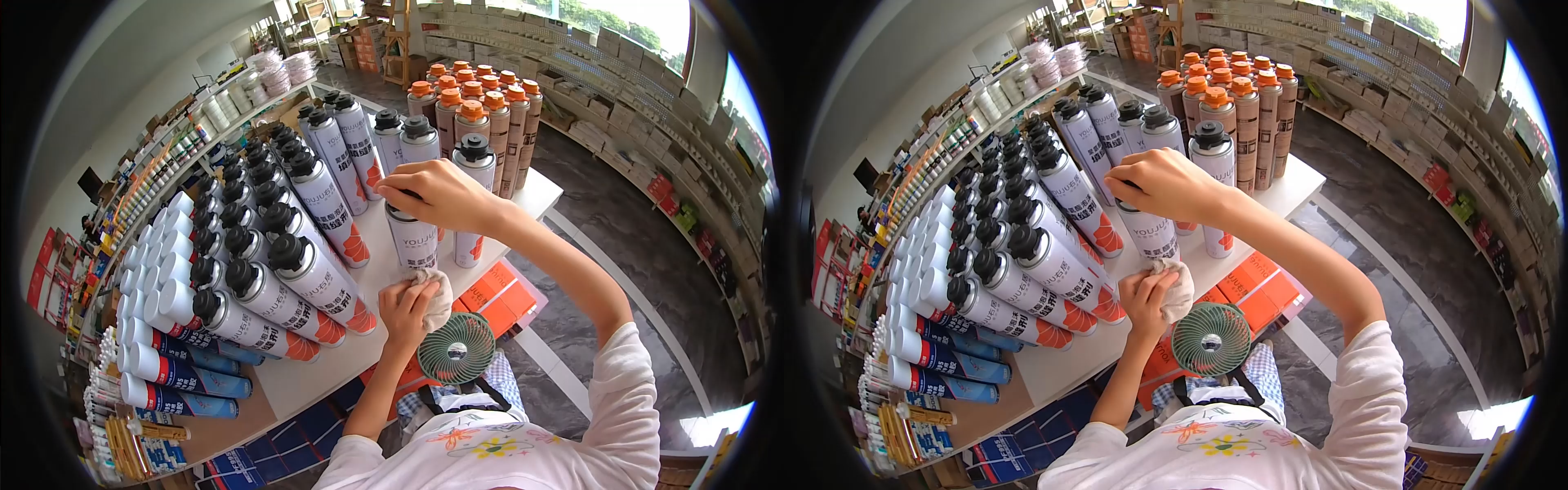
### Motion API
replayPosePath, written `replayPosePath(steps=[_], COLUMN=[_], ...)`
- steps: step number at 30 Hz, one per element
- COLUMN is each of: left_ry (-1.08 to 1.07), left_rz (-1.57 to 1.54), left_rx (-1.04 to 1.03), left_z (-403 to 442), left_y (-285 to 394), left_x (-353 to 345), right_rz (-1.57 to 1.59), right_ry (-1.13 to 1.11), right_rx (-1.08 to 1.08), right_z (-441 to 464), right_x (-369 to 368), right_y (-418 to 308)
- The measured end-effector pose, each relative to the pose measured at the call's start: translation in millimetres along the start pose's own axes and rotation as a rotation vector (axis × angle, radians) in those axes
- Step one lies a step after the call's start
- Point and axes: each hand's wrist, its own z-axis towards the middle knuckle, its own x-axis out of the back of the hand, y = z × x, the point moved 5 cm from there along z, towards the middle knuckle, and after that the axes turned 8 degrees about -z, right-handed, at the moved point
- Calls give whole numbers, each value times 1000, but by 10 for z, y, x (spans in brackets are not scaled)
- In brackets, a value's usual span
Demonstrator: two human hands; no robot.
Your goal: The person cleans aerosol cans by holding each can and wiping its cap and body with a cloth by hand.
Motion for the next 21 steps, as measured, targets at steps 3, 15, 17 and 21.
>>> replayPosePath(steps=[3,15,17,21], left_ry=[115,187,67,134], left_rz=[-90,-52,35,108], left_rx=[26,-158,-204,-108], left_z=[29,542,317,568], left_y=[-54,68,38,98], left_x=[-103,115,-51,203], right_rz=[-112,-189,-208,-234], right_ry=[-50,-16,1,-71], right_rx=[-21,-68,-38,-75], right_z=[45,95,137,162], right_x=[59,-38,-81,-73], right_y=[27,75,79,41])
